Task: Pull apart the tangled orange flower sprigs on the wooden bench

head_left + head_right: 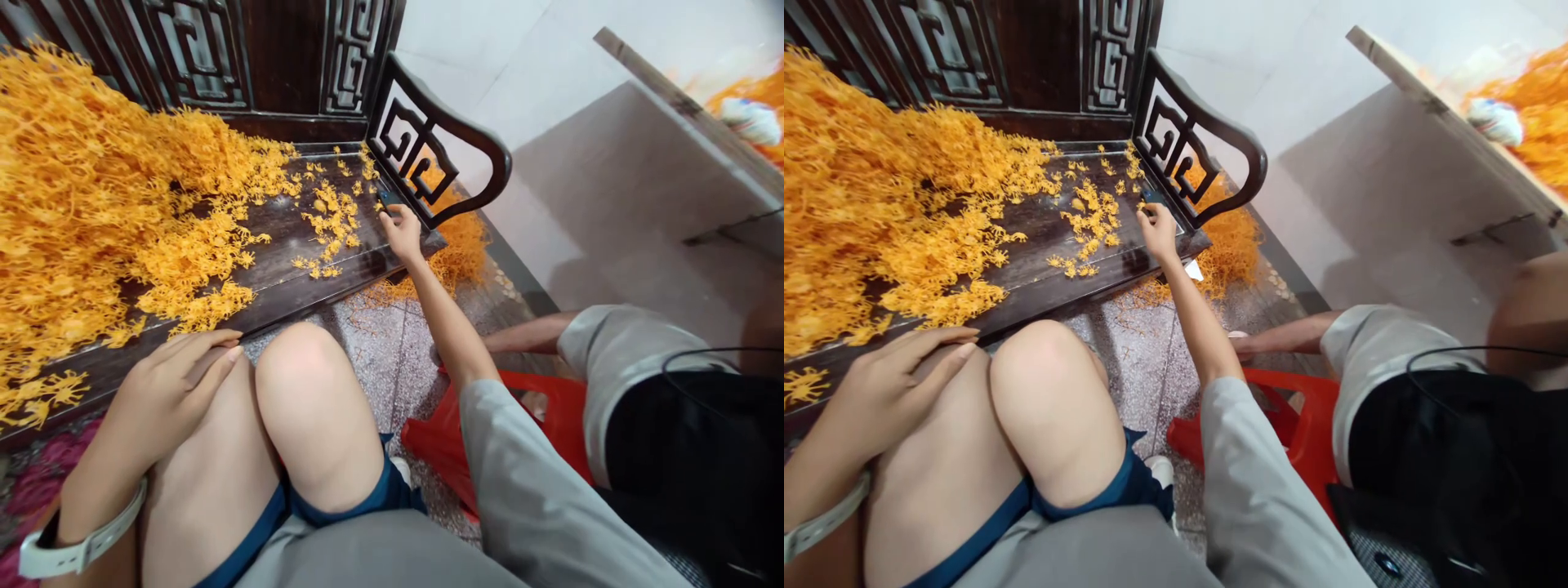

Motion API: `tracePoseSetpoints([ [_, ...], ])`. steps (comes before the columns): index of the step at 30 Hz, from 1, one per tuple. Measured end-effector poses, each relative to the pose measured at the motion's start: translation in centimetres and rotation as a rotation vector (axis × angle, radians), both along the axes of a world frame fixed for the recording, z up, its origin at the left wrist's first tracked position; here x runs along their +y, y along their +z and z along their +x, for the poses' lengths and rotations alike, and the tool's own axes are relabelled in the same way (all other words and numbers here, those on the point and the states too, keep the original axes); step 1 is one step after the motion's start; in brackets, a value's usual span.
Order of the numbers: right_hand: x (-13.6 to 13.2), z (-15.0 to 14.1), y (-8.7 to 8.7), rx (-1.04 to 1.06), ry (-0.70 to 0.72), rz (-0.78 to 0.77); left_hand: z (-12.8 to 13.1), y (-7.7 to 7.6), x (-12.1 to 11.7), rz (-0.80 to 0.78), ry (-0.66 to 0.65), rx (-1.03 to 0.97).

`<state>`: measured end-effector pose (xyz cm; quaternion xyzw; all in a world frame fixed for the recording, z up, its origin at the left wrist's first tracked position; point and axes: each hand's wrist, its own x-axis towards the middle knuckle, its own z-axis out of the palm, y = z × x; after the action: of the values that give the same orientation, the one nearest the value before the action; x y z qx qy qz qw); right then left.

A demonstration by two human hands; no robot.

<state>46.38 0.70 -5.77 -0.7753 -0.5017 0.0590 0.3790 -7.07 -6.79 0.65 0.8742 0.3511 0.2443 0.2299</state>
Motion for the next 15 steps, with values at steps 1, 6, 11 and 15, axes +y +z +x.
tracePoseSetpoints([
  [1,0.3,0.4,0.1,-0.051,-0.116,-0.072,0.0,0.0,-0.1,-0.007,0.002,-0.002],
  [6,1.2,3.2,-0.2,-0.109,-0.390,-0.417,0.1,-0.2,-0.2,-0.054,0.016,-0.001],
  [11,2.2,5.5,-0.7,-0.063,-0.402,-0.437,0.3,-0.9,0.4,-0.084,0.020,-0.012],
  [15,2.9,8.0,-1.4,-0.035,-0.410,-0.368,0.3,-1.0,0.8,-0.119,0.033,0.008],
])
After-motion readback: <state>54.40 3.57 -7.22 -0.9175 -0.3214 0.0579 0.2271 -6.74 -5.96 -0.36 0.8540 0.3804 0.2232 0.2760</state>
